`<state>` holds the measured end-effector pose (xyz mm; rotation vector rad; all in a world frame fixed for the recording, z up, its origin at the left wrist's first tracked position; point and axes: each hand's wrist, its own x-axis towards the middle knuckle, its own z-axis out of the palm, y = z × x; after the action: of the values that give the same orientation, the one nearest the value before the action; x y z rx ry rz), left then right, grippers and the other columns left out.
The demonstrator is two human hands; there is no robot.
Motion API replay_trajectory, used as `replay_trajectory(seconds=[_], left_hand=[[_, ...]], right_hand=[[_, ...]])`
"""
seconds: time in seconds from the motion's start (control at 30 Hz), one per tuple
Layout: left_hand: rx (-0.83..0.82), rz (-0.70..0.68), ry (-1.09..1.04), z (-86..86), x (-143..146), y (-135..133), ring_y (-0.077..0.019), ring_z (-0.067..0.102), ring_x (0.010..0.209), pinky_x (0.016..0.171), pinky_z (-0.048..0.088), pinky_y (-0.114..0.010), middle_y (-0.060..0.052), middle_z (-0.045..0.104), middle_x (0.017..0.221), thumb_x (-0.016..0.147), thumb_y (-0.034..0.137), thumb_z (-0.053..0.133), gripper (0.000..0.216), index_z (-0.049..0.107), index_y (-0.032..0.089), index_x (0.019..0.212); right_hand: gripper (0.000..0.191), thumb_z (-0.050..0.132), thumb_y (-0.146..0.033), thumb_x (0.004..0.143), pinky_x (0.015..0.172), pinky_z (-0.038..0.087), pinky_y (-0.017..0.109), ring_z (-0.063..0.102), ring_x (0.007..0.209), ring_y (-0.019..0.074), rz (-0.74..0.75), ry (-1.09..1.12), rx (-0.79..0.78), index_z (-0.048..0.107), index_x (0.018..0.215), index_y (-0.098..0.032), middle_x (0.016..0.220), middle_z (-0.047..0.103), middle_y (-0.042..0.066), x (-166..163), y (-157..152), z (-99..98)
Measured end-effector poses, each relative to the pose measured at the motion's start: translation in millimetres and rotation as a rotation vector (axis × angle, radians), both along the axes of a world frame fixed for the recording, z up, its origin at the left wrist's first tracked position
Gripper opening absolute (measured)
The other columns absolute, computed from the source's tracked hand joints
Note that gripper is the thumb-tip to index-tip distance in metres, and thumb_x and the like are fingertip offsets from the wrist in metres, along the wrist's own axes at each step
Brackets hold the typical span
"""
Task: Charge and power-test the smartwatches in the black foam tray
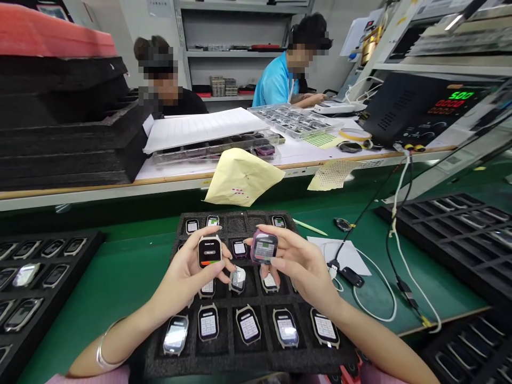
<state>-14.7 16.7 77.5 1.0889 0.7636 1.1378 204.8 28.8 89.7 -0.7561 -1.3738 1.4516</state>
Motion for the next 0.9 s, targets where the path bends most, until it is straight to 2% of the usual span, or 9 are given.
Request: replay_trajectory(seconds=[0.23,0.37,0.47,0.6,0.7,0.9], left_hand=[[0.049,-0.078,-0.046,-5.8,1.4,-1.5,-0.0207,0.065,0.092,0.076,0.058,-0.034,-0.007,0.062,0.103,0.085,0.014,0.063,0.049,0.046,0.024,0.129],[0.066,-0.109,-0.102,-6.5,2.6,-1.4,-0.0222,0.065,0.094,0.077,0.059,-0.037,-0.008,0.063,0.103,0.089,0.018,0.057,0.043,0.046,0.024,0.130],[0.057,-0.094,-0.089,-6.0,2.9,-0.2,-0.0214,0.066,0.092,0.074,0.060,-0.035,-0.008,0.063,0.101,0.093,0.022,0.053,0.038,0.046,0.023,0.130],[0.039,-0.065,-0.074,-6.4,1.8,1.3,-0.0208,0.067,0.089,0.072,0.060,-0.033,-0.008,0.063,0.100,0.094,0.024,0.052,0.037,0.046,0.022,0.130],[0.062,-0.082,-0.102,-8.1,1.0,1.8,-0.0220,0.066,0.090,0.071,0.060,-0.034,-0.009,0.063,0.102,0.090,0.022,0.058,0.043,0.046,0.022,0.131],[0.088,-0.053,-0.061,-9.3,3.4,1.5,-0.0212,0.066,0.090,0.074,0.059,-0.034,-0.007,0.063,0.102,0.081,0.016,0.069,0.057,0.045,0.024,0.132]], right_hand=[[0.024,0.069,-0.025,0.085,0.043,0.049,0.021,0.058,0.053,0.0110,-0.092,-0.071,0.045,0.066,0.108,-0.019,0.090,0.073,0.008,-7.8,0.2,4.1],[0.022,0.069,-0.026,0.086,0.044,0.050,0.021,0.056,0.051,0.0102,-0.101,-0.115,0.071,0.067,0.107,-0.021,0.094,0.073,0.007,-6.9,0.5,3.8],[0.028,0.067,-0.027,0.088,0.044,0.050,0.022,0.059,0.054,0.0116,-0.038,-0.118,0.107,0.066,0.115,-0.024,0.102,0.071,0.009,-0.9,1.1,0.0],[0.044,0.068,-0.024,0.088,0.046,0.052,0.025,0.063,0.060,0.0164,0.040,-0.160,0.101,0.058,0.130,-0.025,0.089,0.071,0.008,3.5,-0.1,-4.9],[0.047,0.069,-0.021,0.086,0.045,0.052,0.024,0.064,0.059,0.0159,0.029,-0.171,0.092,0.057,0.131,-0.025,0.085,0.070,0.006,2.0,-1.2,-7.5],[0.046,0.068,-0.025,0.086,0.046,0.053,0.025,0.066,0.064,0.0175,0.066,-0.115,0.054,0.057,0.131,-0.026,0.105,0.070,0.010,3.5,0.0,-9.3]])
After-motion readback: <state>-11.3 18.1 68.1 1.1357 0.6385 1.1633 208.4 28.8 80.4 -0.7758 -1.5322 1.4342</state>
